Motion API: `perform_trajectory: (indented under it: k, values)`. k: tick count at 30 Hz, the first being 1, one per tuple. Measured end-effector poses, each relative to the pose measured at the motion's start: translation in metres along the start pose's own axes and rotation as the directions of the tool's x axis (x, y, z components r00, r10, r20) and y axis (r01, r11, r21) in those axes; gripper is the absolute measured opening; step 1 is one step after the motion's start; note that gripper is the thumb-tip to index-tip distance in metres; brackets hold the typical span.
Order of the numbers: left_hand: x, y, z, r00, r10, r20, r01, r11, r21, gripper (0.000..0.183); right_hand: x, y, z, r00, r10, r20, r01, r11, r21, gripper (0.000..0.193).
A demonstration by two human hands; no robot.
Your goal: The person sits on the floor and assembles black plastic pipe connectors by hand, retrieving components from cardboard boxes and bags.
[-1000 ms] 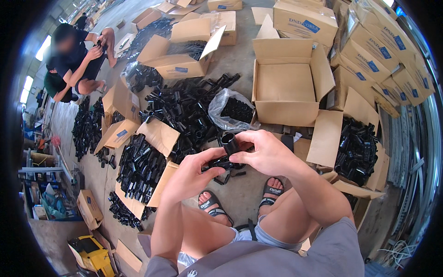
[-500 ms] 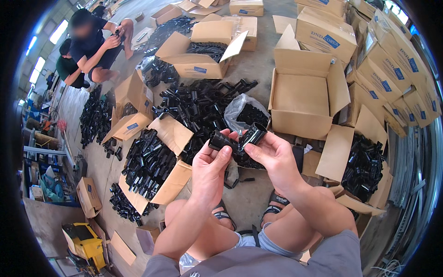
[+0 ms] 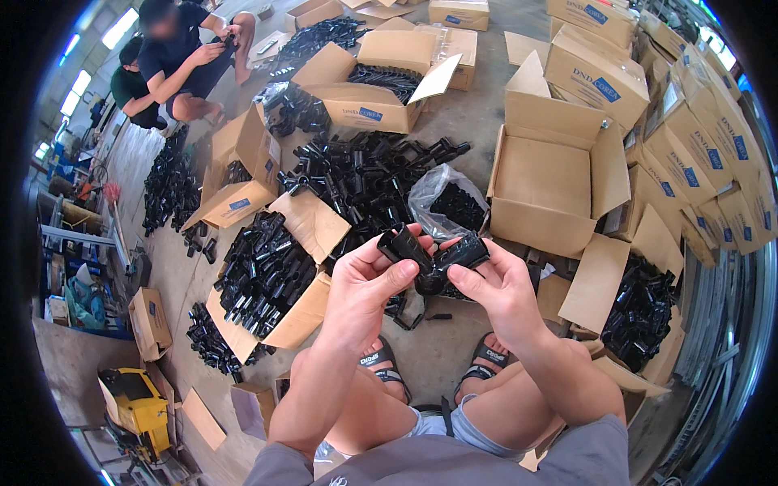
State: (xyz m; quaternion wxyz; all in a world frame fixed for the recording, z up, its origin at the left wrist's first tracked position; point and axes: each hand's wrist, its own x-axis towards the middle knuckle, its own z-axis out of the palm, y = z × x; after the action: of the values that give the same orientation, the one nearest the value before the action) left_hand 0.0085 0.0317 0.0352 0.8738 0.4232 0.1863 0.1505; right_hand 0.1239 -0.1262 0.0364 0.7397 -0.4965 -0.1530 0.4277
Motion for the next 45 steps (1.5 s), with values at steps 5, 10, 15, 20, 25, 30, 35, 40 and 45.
perform_trajectory:
  k: [5, 10, 15, 20, 25, 30, 35, 40, 45]
  values:
    - [-0.003, 0.002, -0.008, 0.999, 0.029, -0.022, -0.028, 0.996, 0.084, 0.047, 0.002, 0.003, 0.007, 1.0, -0.002, -0.02, -0.002, 0.984, -0.179, 0.036]
    - [-0.004, 0.003, -0.011, 0.997, 0.062, 0.043, -0.064, 0.996, 0.06, 0.043, 0.001, 0.009, 0.008, 1.0, -0.022, 0.004, 0.022, 0.992, -0.122, 0.035]
    - [-0.001, 0.003, -0.016, 0.997, 0.074, -0.006, -0.072, 0.989, 0.131, 0.033, 0.011, 0.013, -0.002, 0.994, -0.062, 0.086, 0.069, 0.995, -0.078, 0.045]
    - [0.008, 0.017, -0.045, 0.936, 0.175, -0.307, -0.179, 0.984, 0.017, 0.034, 0.103, 0.021, -0.059, 0.983, 0.106, -0.151, -0.149, 0.94, -0.308, 0.037]
    - [0.021, 0.022, -0.049, 0.902, 0.159, -0.402, -0.198, 0.978, -0.058, 0.032, 0.223, 0.109, -0.181, 0.979, 0.006, -0.202, -0.2, 0.177, -0.964, 0.027]
    - [0.02, 0.021, -0.058, 0.899, 0.163, -0.407, -0.201, 0.978, -0.052, 0.035, 0.273, 0.211, -0.199, 0.951, -0.076, -0.3, -0.309, -0.156, -0.938, 0.022]
    - [0.024, 0.027, -0.059, 0.902, 0.115, -0.415, -0.152, 0.987, -0.056, 0.029, 0.272, 0.262, -0.211, 0.91, -0.224, -0.348, -0.387, -0.161, -0.908, 0.026]
    - [0.026, 0.027, -0.069, 0.888, 0.124, -0.443, -0.17, 0.983, -0.065, 0.028, 0.275, 0.248, -0.194, 0.874, -0.143, -0.465, -0.483, -0.139, -0.865, 0.025]
    - [0.02, 0.026, -0.069, 0.895, 0.136, -0.425, -0.176, 0.983, -0.056, 0.034, 0.265, 0.24, -0.187, 0.902, -0.16, -0.401, -0.425, -0.178, -0.887, 0.019]
